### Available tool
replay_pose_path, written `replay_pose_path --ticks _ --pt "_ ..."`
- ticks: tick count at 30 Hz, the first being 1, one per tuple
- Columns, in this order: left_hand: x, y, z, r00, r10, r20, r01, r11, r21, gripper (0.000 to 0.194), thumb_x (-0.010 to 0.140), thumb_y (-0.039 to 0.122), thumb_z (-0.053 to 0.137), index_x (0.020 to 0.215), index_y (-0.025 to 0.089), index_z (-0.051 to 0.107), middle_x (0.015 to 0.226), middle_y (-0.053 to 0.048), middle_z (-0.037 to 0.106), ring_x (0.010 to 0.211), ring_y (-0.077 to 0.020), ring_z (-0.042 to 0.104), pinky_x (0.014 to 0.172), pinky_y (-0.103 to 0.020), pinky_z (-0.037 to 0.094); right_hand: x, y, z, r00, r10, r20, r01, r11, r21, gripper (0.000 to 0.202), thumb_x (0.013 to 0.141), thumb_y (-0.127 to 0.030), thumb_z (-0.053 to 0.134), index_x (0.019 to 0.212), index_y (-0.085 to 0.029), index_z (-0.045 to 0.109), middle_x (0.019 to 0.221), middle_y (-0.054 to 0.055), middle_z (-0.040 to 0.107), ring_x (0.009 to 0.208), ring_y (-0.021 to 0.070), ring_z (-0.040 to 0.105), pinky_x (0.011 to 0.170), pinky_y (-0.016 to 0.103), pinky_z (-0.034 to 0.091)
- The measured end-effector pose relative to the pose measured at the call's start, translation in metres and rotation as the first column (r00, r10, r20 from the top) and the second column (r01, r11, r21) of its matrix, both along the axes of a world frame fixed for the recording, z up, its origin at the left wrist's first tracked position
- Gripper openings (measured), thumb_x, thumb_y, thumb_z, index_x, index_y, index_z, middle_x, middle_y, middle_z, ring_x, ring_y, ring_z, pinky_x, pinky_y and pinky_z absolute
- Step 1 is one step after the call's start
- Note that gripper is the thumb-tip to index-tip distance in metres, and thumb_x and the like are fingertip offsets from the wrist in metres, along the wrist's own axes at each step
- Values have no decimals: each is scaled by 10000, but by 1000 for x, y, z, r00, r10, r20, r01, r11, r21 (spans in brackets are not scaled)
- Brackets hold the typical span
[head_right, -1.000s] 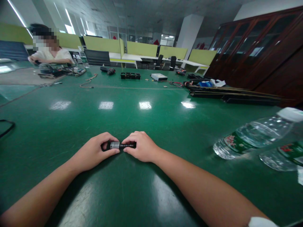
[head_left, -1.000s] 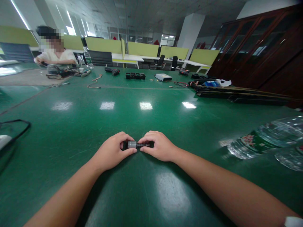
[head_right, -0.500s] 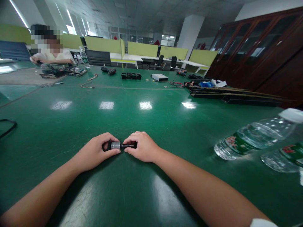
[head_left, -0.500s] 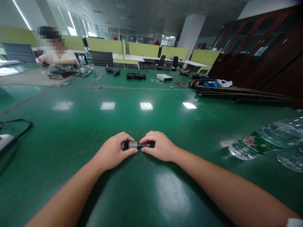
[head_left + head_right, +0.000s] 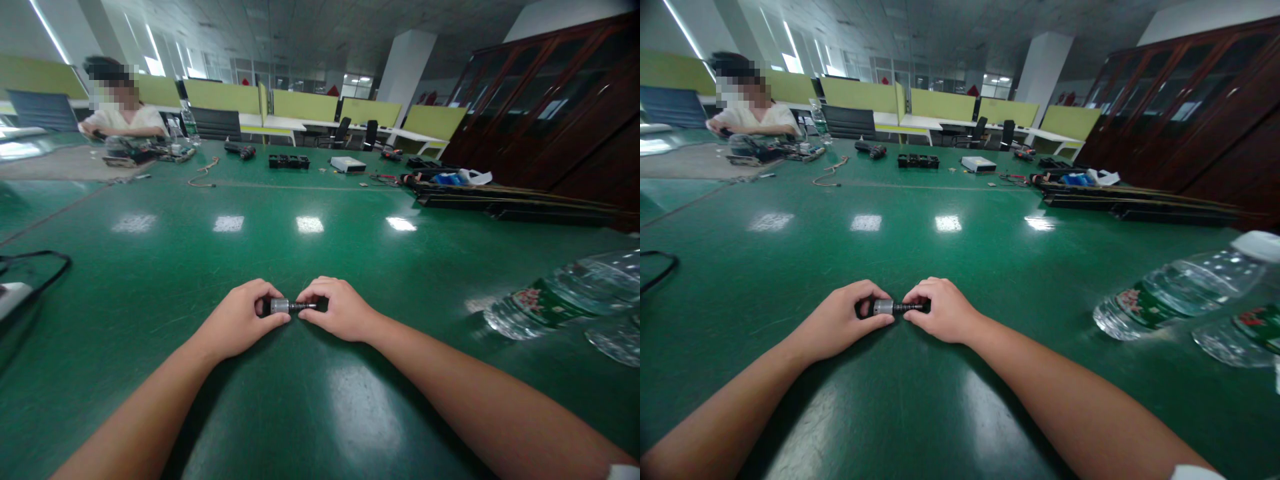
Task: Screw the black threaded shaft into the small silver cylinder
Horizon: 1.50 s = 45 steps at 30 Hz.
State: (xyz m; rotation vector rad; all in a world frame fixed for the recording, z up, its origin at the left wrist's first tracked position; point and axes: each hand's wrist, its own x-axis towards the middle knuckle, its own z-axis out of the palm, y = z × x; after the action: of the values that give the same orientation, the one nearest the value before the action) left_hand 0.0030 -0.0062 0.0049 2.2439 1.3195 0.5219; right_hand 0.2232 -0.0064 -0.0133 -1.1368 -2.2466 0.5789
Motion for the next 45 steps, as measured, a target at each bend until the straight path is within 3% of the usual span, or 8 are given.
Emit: replay_pose_path --ticks 22,45 --pt "-3 2 -2 1000 6 3 -6 999 32 280 807 429 623 956 198 675 744 -6 594 659 -162 537 617 -272 407 0 -1 3 994 -104 16 103 995 12 85 755 -165 690 835 -195 694 815 20 686 798 162 573 746 303 428" --pt "-1 3 1 1000 20 -2 -20 1000 4 278 818 422 622 971 199 686 757 -3 583 661 -161 542 625 -280 410 1 0 2 993 -120 4 120 993 9 81 745 -170 683 823 -184 698 781 14 672 758 150 566 709 285 425"
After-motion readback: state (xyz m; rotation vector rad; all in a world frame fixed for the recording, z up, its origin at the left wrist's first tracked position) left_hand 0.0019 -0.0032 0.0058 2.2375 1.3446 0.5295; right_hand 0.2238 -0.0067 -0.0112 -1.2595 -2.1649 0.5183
